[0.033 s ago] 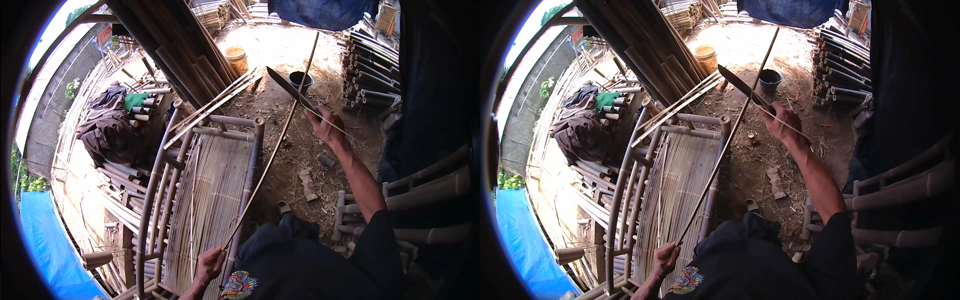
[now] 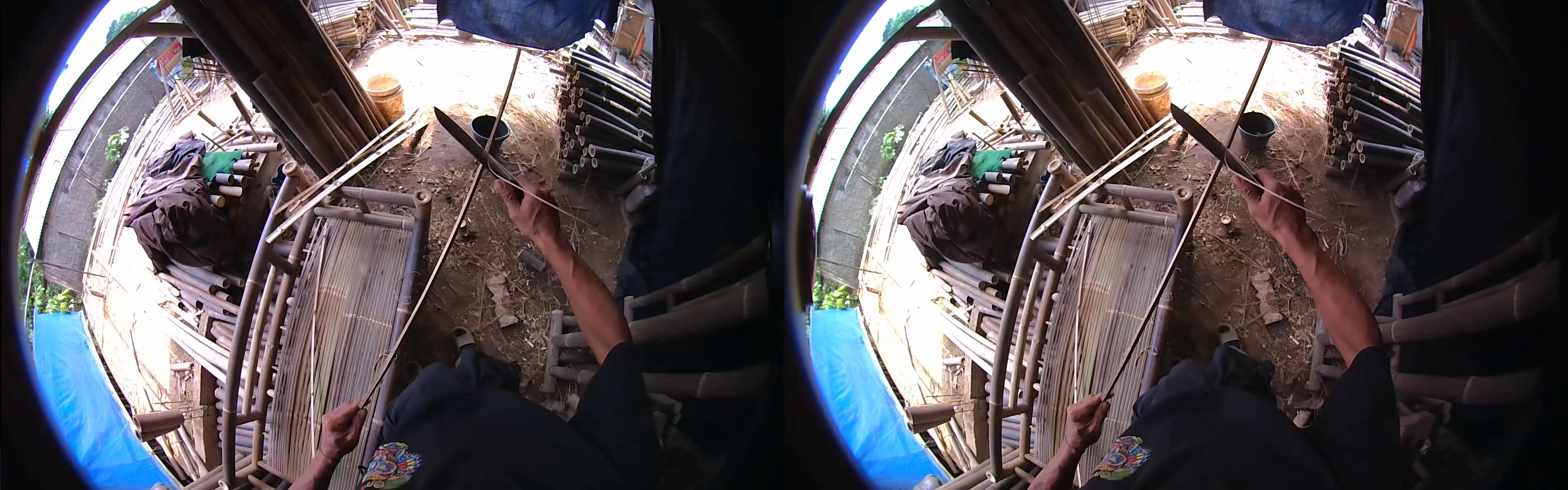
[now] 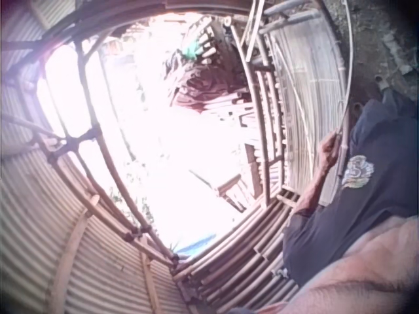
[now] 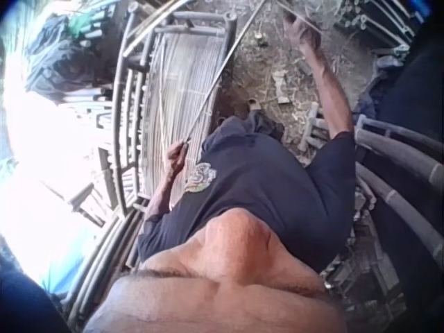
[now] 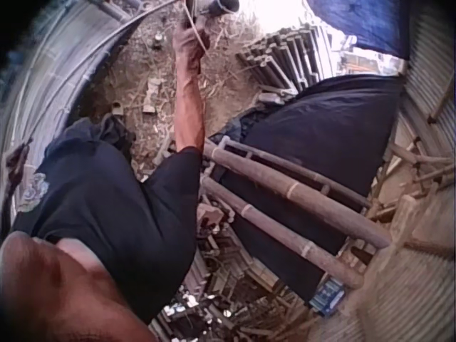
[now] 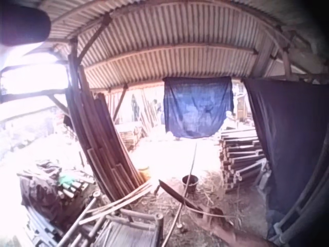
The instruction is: The person uses a large knife to split long bamboo poles into thin strips. They hold the bamboo with one hand and strike it with the knife to separate the material, then place the finished strips onto a bamboo rack.
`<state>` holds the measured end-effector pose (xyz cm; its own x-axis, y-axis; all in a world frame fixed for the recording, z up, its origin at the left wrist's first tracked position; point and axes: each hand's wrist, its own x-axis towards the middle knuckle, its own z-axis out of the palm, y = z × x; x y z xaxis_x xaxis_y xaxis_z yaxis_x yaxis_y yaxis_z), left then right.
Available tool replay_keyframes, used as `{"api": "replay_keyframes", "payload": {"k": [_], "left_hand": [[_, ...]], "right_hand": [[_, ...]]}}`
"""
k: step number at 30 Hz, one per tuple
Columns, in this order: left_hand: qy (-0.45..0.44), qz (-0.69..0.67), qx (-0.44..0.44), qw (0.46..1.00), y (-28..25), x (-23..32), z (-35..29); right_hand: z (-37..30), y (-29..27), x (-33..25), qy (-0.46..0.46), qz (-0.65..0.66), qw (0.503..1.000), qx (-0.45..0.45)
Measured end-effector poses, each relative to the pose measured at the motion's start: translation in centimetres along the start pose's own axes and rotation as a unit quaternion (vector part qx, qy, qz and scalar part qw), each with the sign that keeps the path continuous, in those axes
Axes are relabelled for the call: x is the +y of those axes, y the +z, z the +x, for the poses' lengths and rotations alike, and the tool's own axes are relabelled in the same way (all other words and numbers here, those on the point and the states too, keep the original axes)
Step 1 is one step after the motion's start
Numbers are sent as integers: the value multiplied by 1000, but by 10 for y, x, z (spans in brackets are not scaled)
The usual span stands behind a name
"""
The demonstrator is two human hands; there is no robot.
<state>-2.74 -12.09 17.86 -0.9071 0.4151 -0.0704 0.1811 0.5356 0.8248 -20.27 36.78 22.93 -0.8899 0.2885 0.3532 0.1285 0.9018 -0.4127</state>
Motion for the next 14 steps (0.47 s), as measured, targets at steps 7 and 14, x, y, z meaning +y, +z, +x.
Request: {"api": "replay_keyframes", "payload": {"k": [7, 14], "left_hand": [[47, 56, 4, 997, -12, -3, -10], [88, 80, 12, 993, -12, -4, -8]], "right_hand": [[14, -5, 21, -29, 36, 997, 66], [14, -24, 13, -38, -56, 995, -70]]}}
